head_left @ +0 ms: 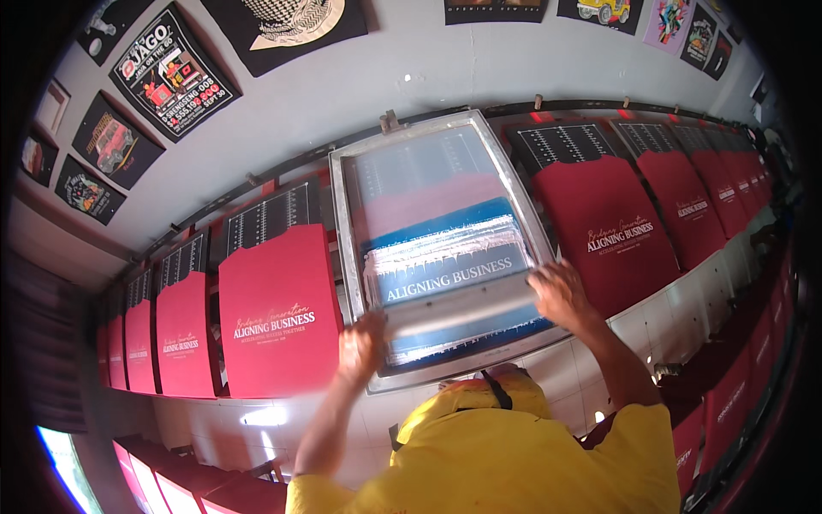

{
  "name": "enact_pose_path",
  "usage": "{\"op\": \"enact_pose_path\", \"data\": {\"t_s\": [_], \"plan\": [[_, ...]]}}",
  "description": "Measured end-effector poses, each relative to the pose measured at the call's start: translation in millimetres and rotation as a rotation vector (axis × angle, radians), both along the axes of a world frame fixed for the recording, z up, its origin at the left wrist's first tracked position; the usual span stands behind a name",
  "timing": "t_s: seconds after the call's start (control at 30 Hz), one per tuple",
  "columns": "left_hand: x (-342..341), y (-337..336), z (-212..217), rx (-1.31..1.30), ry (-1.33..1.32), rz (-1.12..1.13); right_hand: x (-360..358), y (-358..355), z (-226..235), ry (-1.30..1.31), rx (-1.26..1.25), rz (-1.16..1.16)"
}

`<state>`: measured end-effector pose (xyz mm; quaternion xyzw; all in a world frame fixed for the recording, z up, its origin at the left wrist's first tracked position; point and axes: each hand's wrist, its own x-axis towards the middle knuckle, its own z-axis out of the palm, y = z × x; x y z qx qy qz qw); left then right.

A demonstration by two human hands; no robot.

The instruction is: The person applies ink to a screen and uses a squeegee to print a logo onto several red shirts lined up on a rack.

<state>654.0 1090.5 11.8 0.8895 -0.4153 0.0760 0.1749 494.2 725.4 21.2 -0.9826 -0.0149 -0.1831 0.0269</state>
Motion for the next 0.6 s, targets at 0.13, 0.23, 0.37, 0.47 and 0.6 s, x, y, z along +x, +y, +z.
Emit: {"op": "enact_pose_path", "data": {"t_s": [0.13,0.23,0.37,0.47,0.6], "plan": [[-62.2,19.3,-29.0,-0.087,-0.004,0.031,-50.6,24.6,-31.5,-0.025,-0.027,-0.01],[-87.4,25.0,-44.6,0.003,0.052,0.059,-71.6,32.5,-51.1,-0.006,-0.021,-0.021],[-99.3,35.4,-58.1,0.148,0.109,-0.004,-86.4,38.1,-48.7,0.079,0.009,0.028],[-109.4,38.1,-70.2,0.219,0.103,0.023,-93.8,36.2,-58.2,0.075,0.024,0.048],[-108.2,39.9,-38.7,0.057,0.193,-0.136,-91.1,29.9,-43.6,0.068,0.203,0.051]]}}
